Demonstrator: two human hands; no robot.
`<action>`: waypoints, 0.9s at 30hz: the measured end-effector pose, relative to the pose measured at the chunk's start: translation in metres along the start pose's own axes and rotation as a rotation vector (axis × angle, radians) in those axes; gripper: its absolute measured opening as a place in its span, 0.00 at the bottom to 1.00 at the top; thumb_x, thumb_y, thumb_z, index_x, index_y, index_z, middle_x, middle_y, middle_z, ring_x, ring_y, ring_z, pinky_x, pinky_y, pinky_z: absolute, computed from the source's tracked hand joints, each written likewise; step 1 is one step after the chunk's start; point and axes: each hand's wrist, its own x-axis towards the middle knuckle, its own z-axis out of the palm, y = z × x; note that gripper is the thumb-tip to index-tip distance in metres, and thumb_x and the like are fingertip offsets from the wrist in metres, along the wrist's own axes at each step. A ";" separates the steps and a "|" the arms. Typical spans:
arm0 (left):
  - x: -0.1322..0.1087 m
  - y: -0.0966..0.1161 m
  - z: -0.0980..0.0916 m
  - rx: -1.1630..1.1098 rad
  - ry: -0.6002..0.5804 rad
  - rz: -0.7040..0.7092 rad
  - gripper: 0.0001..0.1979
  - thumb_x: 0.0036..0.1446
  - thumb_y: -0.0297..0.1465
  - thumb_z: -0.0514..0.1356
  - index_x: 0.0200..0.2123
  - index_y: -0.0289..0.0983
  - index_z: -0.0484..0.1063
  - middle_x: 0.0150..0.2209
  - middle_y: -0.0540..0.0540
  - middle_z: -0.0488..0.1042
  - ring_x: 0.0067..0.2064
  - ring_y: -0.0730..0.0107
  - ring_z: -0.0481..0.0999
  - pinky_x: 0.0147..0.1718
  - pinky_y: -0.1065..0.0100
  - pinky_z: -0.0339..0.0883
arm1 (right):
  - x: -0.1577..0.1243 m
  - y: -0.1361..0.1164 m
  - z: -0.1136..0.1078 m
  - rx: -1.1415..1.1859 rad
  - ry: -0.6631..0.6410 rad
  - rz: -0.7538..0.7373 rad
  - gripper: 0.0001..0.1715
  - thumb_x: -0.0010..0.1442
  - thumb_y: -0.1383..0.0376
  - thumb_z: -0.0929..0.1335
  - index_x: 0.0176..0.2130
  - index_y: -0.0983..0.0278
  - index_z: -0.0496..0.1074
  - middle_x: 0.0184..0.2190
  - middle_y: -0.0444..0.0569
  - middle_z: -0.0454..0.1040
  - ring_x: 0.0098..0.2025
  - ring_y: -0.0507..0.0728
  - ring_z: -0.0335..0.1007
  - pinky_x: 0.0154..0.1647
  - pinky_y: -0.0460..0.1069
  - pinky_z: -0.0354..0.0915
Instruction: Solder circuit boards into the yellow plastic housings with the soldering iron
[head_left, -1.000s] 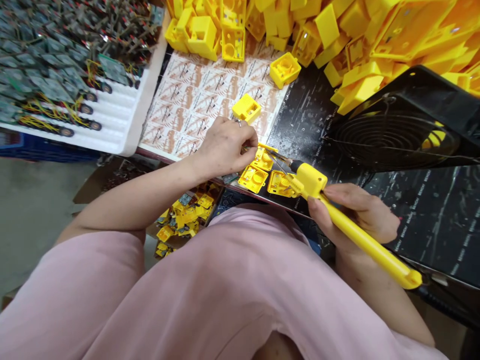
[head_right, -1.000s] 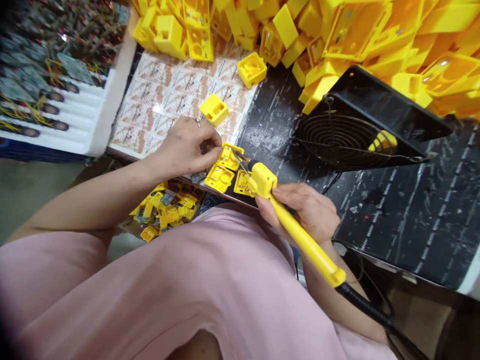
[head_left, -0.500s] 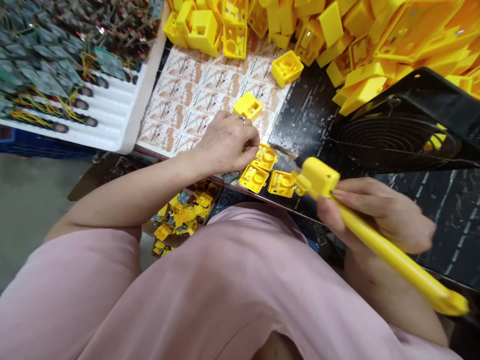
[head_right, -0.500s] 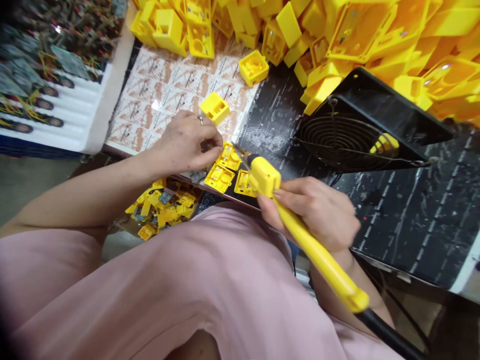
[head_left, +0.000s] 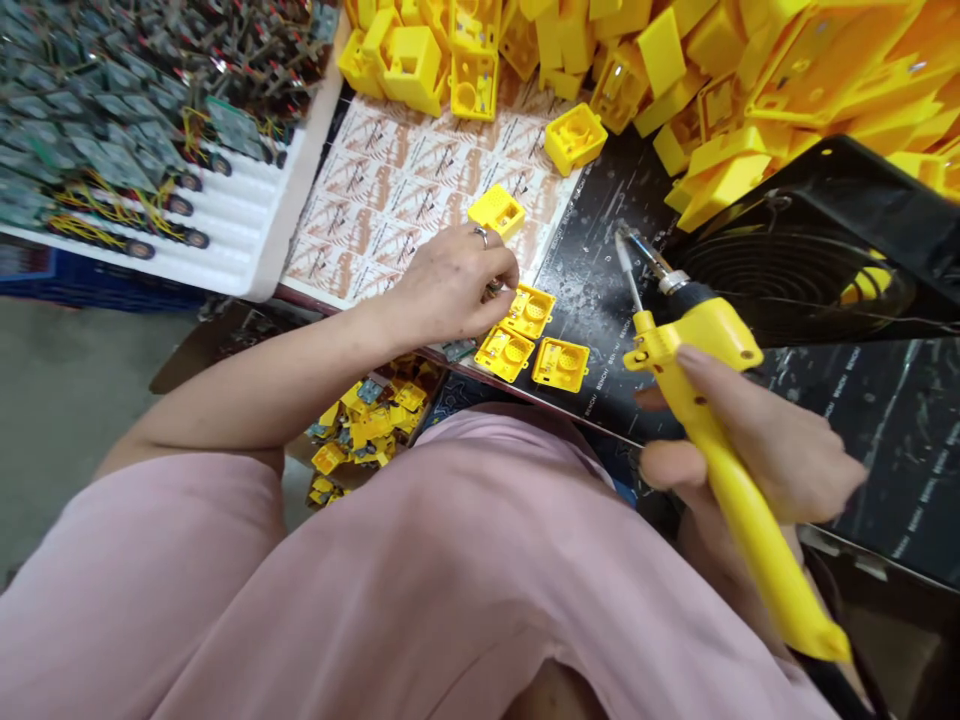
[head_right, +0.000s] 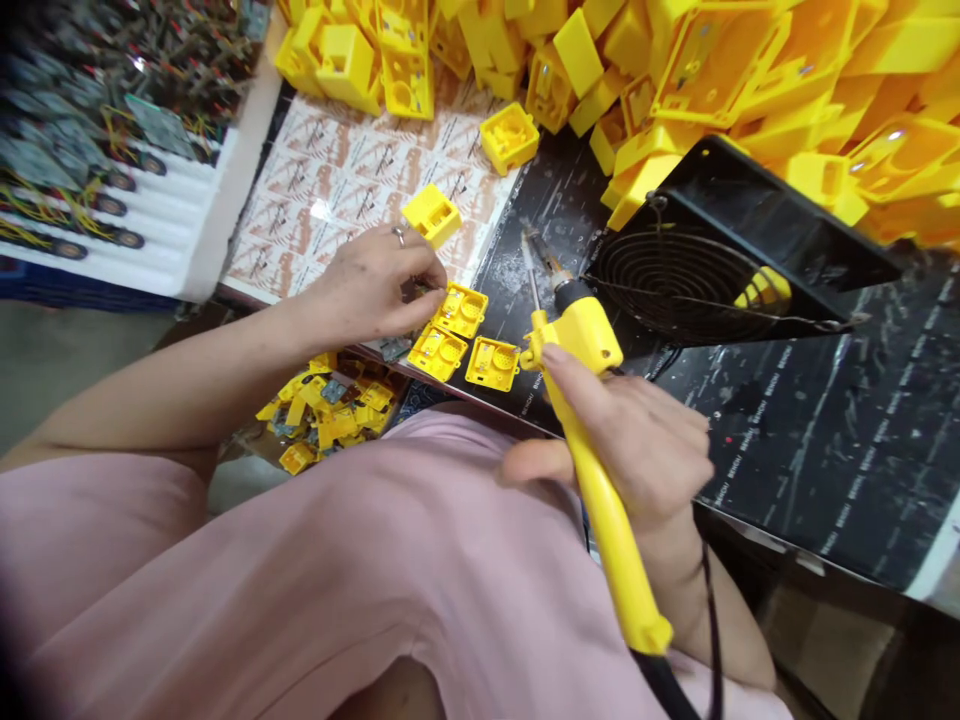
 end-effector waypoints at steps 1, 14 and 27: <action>-0.002 -0.002 -0.004 0.000 0.037 0.015 0.17 0.66 0.38 0.55 0.49 0.39 0.80 0.51 0.39 0.82 0.55 0.50 0.78 0.56 0.50 0.71 | 0.005 -0.003 -0.001 -0.042 0.003 -0.072 0.30 0.71 0.51 0.71 0.67 0.52 0.71 0.31 0.42 0.82 0.30 0.56 0.80 0.37 0.51 0.76; -0.059 0.000 -0.034 0.052 -0.387 0.445 0.28 0.63 0.39 0.66 0.64 0.38 0.74 0.66 0.33 0.74 0.70 0.45 0.71 0.67 0.52 0.67 | 0.009 0.016 0.024 -0.063 -0.099 -0.223 0.18 0.66 0.64 0.76 0.55 0.59 0.76 0.36 0.46 0.82 0.35 0.57 0.81 0.37 0.50 0.74; 0.048 -0.022 -0.004 -0.025 0.103 -0.163 0.22 0.57 0.37 0.63 0.55 0.45 0.80 0.61 0.40 0.77 0.60 0.44 0.78 0.59 0.47 0.72 | 0.014 0.017 0.073 -0.100 -0.027 -0.200 0.31 0.62 0.58 0.79 0.60 0.57 0.69 0.45 0.51 0.82 0.42 0.64 0.80 0.45 0.57 0.77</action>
